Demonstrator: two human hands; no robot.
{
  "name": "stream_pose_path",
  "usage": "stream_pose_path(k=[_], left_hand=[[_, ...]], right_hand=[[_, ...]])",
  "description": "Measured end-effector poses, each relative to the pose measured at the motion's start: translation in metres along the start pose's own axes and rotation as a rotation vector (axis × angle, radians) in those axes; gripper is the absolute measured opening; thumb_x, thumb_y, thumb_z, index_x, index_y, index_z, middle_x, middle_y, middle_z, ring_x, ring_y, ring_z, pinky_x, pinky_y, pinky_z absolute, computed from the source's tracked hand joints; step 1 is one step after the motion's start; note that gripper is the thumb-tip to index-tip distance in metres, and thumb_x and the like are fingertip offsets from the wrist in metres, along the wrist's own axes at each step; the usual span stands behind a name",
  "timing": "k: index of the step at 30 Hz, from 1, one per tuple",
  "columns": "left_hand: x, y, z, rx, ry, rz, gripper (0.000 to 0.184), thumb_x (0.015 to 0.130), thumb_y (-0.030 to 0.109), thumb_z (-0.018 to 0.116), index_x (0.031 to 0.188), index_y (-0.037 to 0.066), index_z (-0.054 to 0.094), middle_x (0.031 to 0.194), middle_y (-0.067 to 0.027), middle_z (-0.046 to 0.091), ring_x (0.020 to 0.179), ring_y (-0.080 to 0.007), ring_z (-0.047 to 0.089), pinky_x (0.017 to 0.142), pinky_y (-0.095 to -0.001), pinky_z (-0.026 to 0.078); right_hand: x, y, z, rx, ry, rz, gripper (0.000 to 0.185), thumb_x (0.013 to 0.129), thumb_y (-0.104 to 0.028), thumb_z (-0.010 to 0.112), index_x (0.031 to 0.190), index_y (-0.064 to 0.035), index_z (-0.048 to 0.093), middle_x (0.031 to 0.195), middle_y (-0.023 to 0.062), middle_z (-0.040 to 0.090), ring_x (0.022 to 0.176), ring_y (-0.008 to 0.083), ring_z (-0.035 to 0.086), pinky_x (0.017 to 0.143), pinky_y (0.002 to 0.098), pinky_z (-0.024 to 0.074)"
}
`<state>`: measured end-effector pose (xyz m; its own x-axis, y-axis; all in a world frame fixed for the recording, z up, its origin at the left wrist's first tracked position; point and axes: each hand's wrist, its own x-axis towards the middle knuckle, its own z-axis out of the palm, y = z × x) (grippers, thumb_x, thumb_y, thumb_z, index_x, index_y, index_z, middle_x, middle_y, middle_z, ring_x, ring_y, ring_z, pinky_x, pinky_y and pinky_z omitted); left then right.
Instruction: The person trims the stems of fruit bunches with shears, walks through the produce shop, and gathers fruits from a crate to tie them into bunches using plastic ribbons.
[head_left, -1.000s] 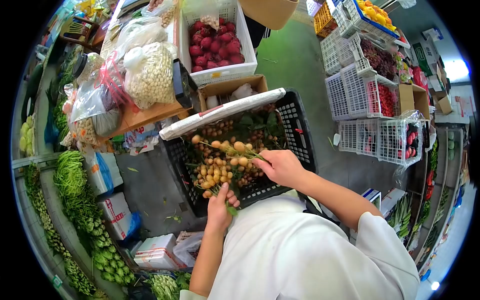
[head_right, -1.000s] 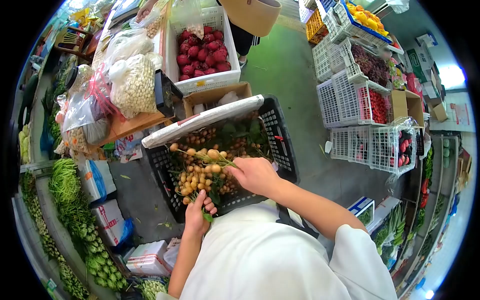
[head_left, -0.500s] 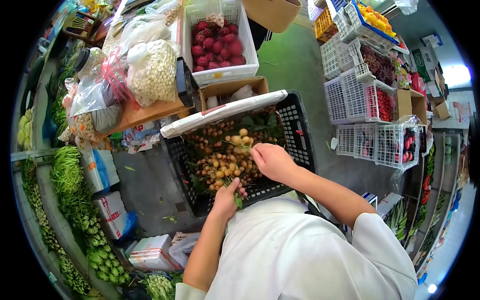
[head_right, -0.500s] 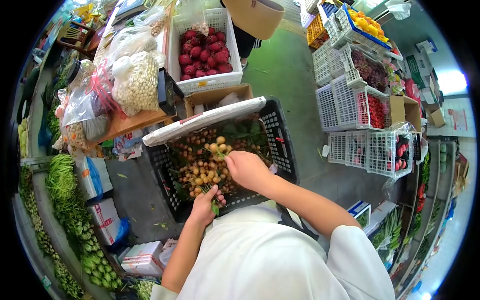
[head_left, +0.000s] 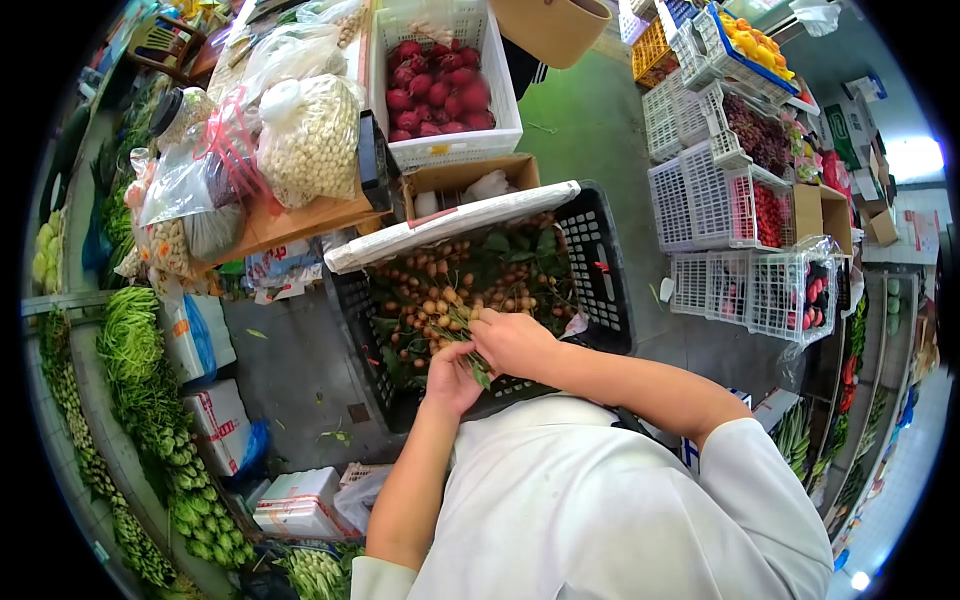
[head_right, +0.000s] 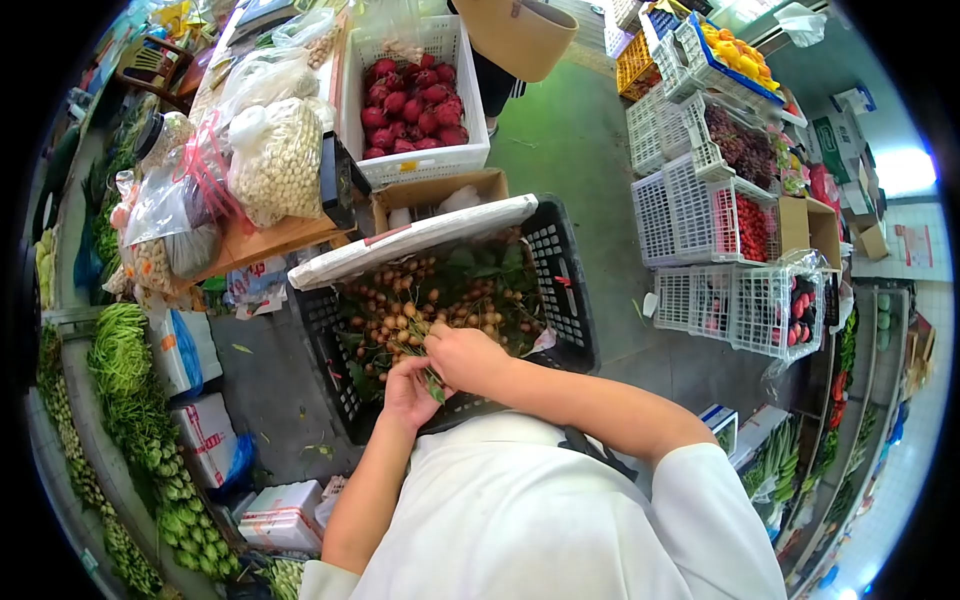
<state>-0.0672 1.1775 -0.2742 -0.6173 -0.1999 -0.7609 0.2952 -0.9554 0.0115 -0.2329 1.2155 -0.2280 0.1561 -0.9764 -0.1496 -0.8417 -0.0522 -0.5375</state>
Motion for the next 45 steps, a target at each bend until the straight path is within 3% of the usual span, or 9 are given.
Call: stream_pose_path(k=[8, 17, 21, 23, 26, 30, 38, 42, 45], left_hand=[[0.017, -0.004, -0.003, 0.068, 0.041, -0.03, 0.022, 0.102, 0.032, 0.065, 0.105, 0.01, 0.068, 0.1, -0.003, 0.071, 0.093, -0.0175, 0.067, 0.079, -0.0317, 0.053], [0.017, 0.001, -0.02, 0.035, 0.232, -0.018, 0.018, 0.102, 0.022, 0.065, 0.089, 0.013, 0.057, 0.076, 0.0034, 0.053, 0.065, -0.0106, 0.052, 0.063, -0.03, 0.046], [-0.013, 0.008, -0.006, 0.048, 0.206, -0.008, 0.018, 0.104, 0.021, 0.061, 0.09, 0.013, 0.053, 0.069, 0.0074, 0.043, 0.055, -0.0055, 0.04, 0.053, -0.025, 0.038], [-0.024, 0.009, -0.008, 0.031, 0.155, -0.025, 0.018, 0.106, 0.023, 0.059, 0.094, 0.011, 0.055, 0.071, 0.0066, 0.043, 0.056, -0.0057, 0.039, 0.052, -0.0248, 0.036], [-0.046, 0.011, 0.009, 0.081, 0.129, -0.008, 0.018, 0.105, 0.024, 0.062, 0.102, 0.007, 0.055, 0.072, 0.0037, 0.044, 0.058, -0.008, 0.039, 0.056, -0.026, 0.036], [-0.064, 0.01, 0.003, 0.19, 0.129, 0.102, 0.022, 0.104, 0.025, 0.062, 0.106, 0.003, 0.063, 0.095, -0.0091, 0.07, 0.079, -0.0203, 0.069, 0.08, -0.0425, 0.062], [-0.087, 0.006, 0.021, 0.376, 0.025, 0.16, 0.02, 0.107, 0.027, 0.057, 0.098, 0.01, 0.056, 0.078, 0.0023, 0.049, 0.073, -0.0146, 0.052, 0.081, -0.0383, 0.052], [-0.083, 0.002, 0.025, 0.264, -0.045, 0.107, 0.019, 0.107, 0.026, 0.056, 0.103, 0.008, 0.056, 0.086, -0.0018, 0.052, 0.079, -0.0177, 0.054, 0.085, -0.0414, 0.051], [-0.077, -0.005, 0.032, 0.131, -0.117, 0.08, 0.019, 0.108, 0.025, 0.054, 0.106, 0.006, 0.056, 0.089, -0.0032, 0.053, 0.082, -0.019, 0.054, 0.086, -0.0425, 0.05]], right_hand=[[-0.022, 0.0, 0.019, 0.287, -0.106, -0.052, 0.026, 0.092, -0.019, 0.067, 0.113, -0.0026, 0.066, 0.102, 0.0168, 0.063, 0.084, 0.0372, 0.067, 0.073, 0.0457, 0.0555], [-0.041, 0.025, -0.013, 0.637, -0.041, 0.115, 0.023, 0.091, -0.023, 0.068, 0.101, -0.0028, 0.073, 0.098, 0.0163, 0.069, 0.091, 0.035, 0.068, 0.082, 0.044, 0.0552], [-0.052, 0.071, -0.009, 0.177, 0.242, 0.339, 0.026, 0.093, -0.029, 0.069, 0.101, -0.0045, 0.072, 0.101, 0.0165, 0.066, 0.098, 0.0363, 0.066, 0.085, 0.0416, 0.0549], [-0.058, 0.082, 0.002, -0.016, 0.06, 0.366, 0.028, 0.092, -0.032, 0.07, 0.099, -0.0048, 0.073, 0.099, 0.0148, 0.067, 0.101, 0.034, 0.064, 0.083, 0.0415, 0.0557], [-0.065, 0.08, 0.011, -0.244, -0.04, 0.316, 0.027, 0.092, -0.033, 0.068, 0.095, -0.0062, 0.074, 0.098, 0.0113, 0.068, 0.105, 0.0307, 0.061, 0.082, 0.0431, 0.0536], [-0.068, 0.105, 0.022, -0.434, -0.218, 0.293, 0.026, 0.095, -0.031, 0.063, 0.088, -0.0095, 0.076, 0.091, 0.0083, 0.07, 0.106, 0.0292, 0.06, 0.085, 0.0443, 0.0476], [-0.057, 0.044, -0.087, 0.464, -0.023, 0.369, 0.024, 0.098, -0.024, 0.065, 0.103, -0.0025, 0.075, 0.092, 0.0158, 0.074, 0.082, 0.0342, 0.07, 0.076, 0.0417, 0.0556], [-0.041, 0.001, -0.11, 0.42, 0.314, 0.206, 0.023, 0.099, -0.022, 0.065, 0.105, -0.0019, 0.074, 0.092, 0.0152, 0.071, 0.083, 0.0345, 0.069, 0.076, 0.041, 0.0563], [-0.032, -0.027, -0.108, 0.2, 0.293, 0.16, 0.026, 0.097, -0.014, 0.067, 0.121, -0.0041, 0.068, 0.097, 0.0118, 0.064, 0.079, 0.0315, 0.068, 0.066, 0.0394, 0.0563]])
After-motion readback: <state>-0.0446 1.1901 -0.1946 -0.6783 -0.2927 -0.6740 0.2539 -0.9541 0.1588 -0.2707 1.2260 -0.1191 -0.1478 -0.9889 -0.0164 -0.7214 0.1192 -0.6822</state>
